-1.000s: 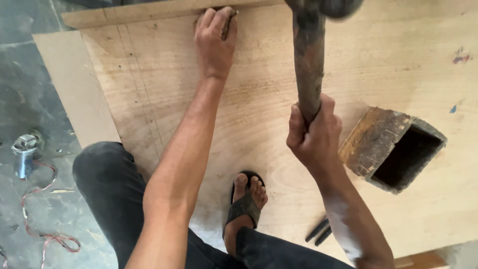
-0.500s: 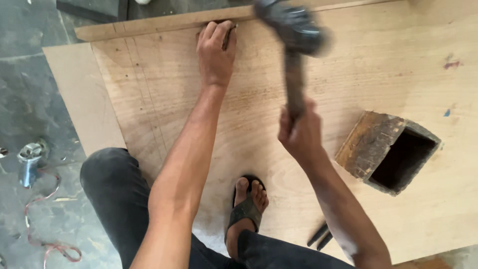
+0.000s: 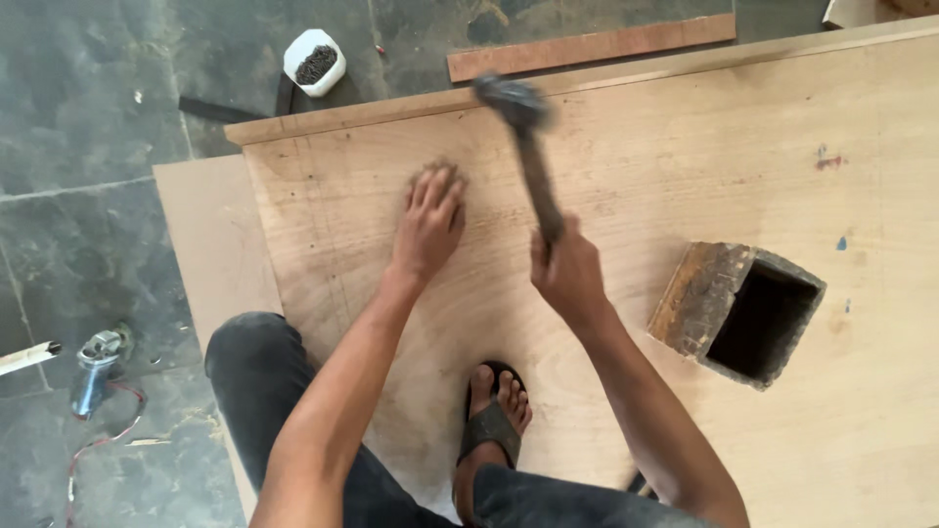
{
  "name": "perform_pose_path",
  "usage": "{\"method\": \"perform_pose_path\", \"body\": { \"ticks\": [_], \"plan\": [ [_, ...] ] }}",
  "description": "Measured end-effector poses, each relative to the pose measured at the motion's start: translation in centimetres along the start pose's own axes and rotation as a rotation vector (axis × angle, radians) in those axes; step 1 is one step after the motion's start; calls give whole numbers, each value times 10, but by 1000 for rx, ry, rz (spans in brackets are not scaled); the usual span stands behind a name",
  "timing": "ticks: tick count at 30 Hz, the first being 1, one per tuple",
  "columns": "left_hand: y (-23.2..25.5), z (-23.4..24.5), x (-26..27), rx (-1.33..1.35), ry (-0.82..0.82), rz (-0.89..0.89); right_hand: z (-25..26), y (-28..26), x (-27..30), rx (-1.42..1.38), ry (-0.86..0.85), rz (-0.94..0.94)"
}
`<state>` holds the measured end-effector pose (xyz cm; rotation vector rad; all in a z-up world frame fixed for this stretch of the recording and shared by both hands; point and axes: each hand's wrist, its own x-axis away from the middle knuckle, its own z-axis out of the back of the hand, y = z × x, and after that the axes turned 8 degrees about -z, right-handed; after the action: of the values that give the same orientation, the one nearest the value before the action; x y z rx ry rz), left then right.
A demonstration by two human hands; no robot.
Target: The person hammers nails into a wooden board while sitting on the floor, using their hands to position each nail and a hammer to drive it into the wood.
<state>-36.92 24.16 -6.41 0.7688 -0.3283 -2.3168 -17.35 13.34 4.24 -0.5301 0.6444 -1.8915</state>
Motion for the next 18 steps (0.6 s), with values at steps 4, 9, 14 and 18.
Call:
{"method": "perform_pose_path", "body": {
  "ticks": [4,9,14,18],
  "plan": [
    [11,20,22,17,-120,-29,-3,-8,-13,145,4,132],
    [10,18,20,-39,-88,-49,22,-20,10,-86,222,179],
    [11,18,22,-38,-91,-49,-12,5,-3,146,24,54],
    [12,22,21,-35,-97,-35,-1,-5,2,130,-24,131]
  ]
}}
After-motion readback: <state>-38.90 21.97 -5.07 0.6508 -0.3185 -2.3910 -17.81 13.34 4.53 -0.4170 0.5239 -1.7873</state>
